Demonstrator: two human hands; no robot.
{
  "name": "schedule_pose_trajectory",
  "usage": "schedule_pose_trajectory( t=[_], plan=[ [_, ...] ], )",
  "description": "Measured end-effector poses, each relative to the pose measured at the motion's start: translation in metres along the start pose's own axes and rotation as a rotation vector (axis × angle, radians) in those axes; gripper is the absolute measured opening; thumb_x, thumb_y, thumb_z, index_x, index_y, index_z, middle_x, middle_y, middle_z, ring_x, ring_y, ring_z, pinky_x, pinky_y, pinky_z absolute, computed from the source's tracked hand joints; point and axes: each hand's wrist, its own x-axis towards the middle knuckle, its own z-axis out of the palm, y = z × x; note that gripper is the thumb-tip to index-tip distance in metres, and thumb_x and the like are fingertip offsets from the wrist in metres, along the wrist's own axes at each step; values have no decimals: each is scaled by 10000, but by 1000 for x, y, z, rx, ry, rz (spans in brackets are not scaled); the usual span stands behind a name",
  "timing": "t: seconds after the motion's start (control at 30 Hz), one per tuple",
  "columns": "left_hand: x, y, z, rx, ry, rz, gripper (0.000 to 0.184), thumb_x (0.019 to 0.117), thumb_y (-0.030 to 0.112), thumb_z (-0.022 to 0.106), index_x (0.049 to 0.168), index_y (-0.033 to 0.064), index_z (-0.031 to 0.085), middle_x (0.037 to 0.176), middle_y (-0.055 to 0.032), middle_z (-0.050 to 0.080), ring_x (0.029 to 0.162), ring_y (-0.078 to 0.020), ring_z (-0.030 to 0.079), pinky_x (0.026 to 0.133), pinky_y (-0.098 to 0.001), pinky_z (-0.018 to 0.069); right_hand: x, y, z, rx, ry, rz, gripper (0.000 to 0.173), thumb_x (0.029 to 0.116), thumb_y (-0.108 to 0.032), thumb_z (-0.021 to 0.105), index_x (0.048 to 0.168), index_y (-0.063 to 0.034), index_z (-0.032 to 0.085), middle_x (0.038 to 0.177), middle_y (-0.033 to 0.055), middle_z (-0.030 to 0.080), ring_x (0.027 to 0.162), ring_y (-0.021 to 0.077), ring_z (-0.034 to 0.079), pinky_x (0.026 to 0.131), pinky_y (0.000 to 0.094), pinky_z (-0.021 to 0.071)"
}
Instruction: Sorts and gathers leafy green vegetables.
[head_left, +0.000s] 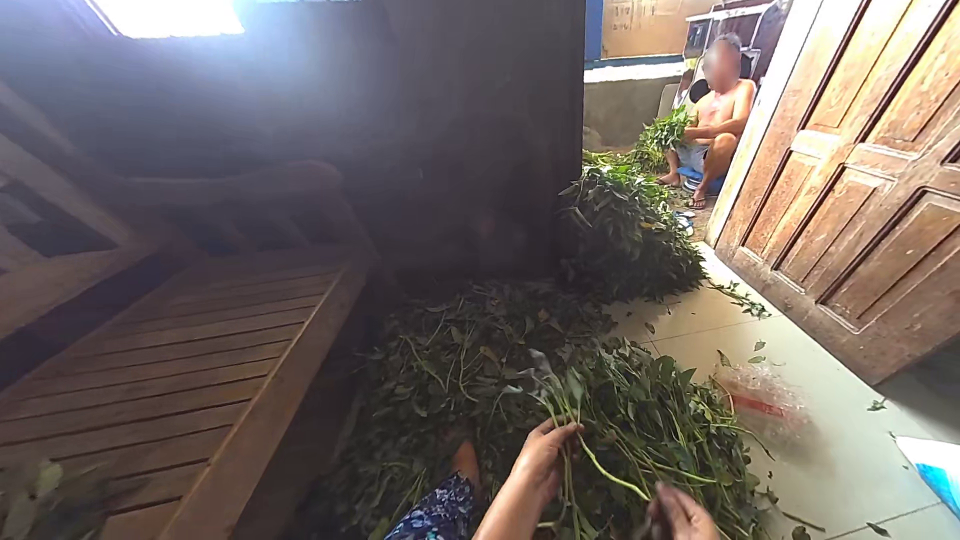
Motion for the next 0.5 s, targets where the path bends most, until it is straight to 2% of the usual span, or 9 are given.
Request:
schedule_pose_trajectory(
  t=[0.07,0.1,0.17,0.27,0.37,0.5],
  plan=[
    [-7,-4,5,18,-132,-61,166,1023,26,563,1178,9,619,872,-82,693,672,-126,643,596,-253,546,22,5,-3,57,81,-58,228,1022,-87,545,1173,68,615,964,94,667,812,111,649,772,301,564],
    [-10,-8,7,25,-183,-86,179,1023,31,566,1192,13,621,884,-83,694,682,-128,645,608,-257,551,29,5,-1,48,50,-104,297,980,-58,601,1249,65,608,1082,136,681,920,153,675,851,335,574],
    [-15,-13,10,42,-239,-125,180,1022,37,571,1198,21,604,890,-85,690,696,-139,652,634,-274,563,36,7,11,-71,-17,-235,404,905,-72,692,1285,48,633,1186,186,668,1014,207,674,916,357,566],
    [-16,-18,12,37,-237,-128,158,1010,18,583,1167,11,596,889,-108,697,708,-170,678,643,-305,584,41,8,30,-331,58,-449,372,865,-178,752,1168,37,727,1108,207,695,1021,283,688,925,388,572],
    [-16,-18,9,44,-216,-113,139,1008,12,584,1144,3,613,899,-114,714,709,-162,684,628,-284,578,46,15,40,-392,112,-565,246,886,-189,731,999,29,755,984,180,716,938,282,712,872,386,592],
    [-11,-18,1,38,-76,-67,144,988,1,611,1131,-11,627,873,-110,712,657,-142,657,587,-266,551,33,9,50,-137,-46,-368,209,934,-124,663,981,69,729,983,181,696,950,237,675,888,372,551]
  ],
)
